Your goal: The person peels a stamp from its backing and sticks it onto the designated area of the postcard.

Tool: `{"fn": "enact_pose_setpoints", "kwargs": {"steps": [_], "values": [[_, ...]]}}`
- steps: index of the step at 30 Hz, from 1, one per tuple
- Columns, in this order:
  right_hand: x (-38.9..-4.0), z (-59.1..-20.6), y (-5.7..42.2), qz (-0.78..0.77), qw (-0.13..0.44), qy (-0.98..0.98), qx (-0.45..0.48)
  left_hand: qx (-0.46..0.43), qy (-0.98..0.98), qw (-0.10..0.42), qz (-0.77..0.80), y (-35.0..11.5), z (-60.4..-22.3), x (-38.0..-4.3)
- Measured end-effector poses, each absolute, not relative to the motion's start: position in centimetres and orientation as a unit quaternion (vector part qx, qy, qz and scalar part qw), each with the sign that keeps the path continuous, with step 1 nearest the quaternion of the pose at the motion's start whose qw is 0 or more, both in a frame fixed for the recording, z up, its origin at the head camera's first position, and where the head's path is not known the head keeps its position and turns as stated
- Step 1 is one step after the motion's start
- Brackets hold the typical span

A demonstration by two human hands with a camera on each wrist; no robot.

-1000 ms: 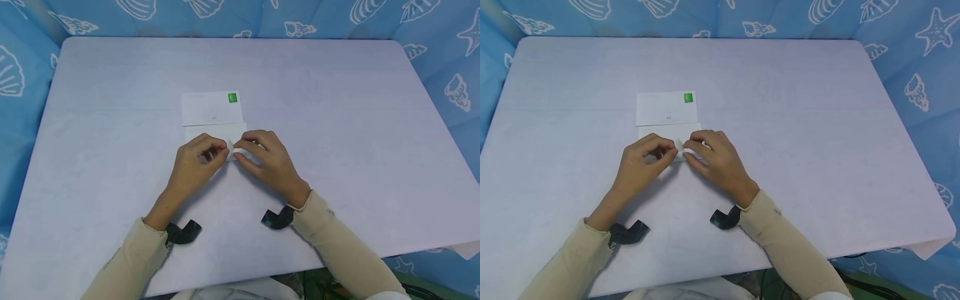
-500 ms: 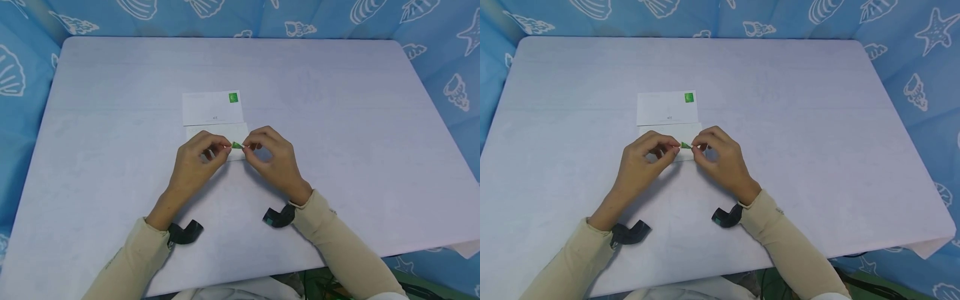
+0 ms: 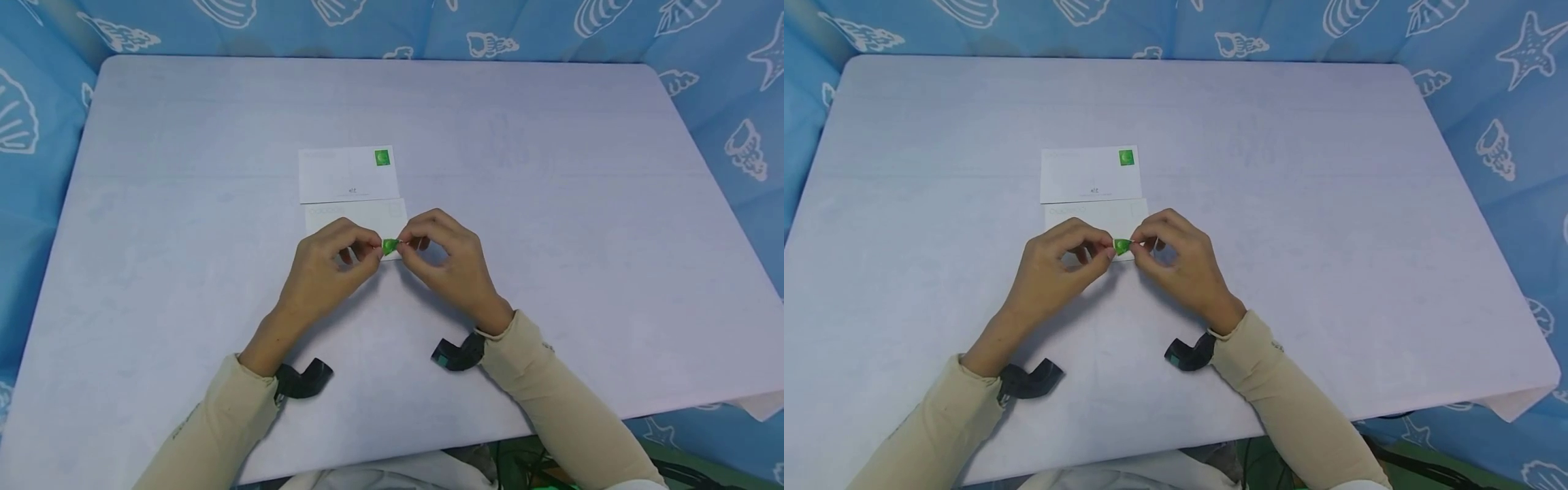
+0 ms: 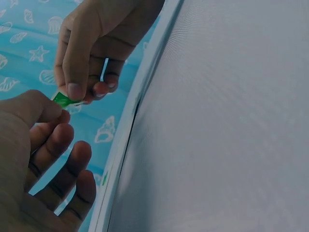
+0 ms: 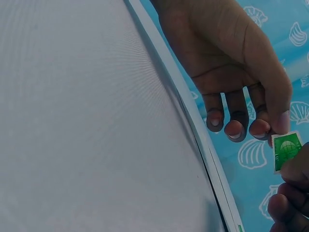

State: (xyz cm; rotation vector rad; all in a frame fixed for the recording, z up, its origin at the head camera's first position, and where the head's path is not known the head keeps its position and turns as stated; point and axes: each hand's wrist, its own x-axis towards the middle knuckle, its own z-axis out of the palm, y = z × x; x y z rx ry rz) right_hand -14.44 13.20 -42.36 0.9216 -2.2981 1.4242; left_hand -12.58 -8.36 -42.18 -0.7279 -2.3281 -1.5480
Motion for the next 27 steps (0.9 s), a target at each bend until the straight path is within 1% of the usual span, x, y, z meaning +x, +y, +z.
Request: {"fn": "enact_pose_setpoints", "kwargs": {"steps": [5,14,21,27], "values": [[-14.2,-42.0,12.9,0.51,0.123,-0.79,0.318,-0.24,-0.81,0.134,-0.518,-8.4,-42.2,-12.6],[-13.2,-39.2,11.8,0.548,0.082,-0.79,0.262,-0.235,-0.815,0.136,-0.512,-8.5,-42.2,-12.7],[-13.3,-39.5,11.9,0.573,0.052,-0.775,0.262,-0.223,-0.816,0.127,-0.519,-8.6,-42.2,-12.6],[-13.8,-40.5,12.2,0.569,0.055,-0.777,0.265,-0.222,-0.818,0.125,-0.516,-8.4,-42.3,-12.7]]}}
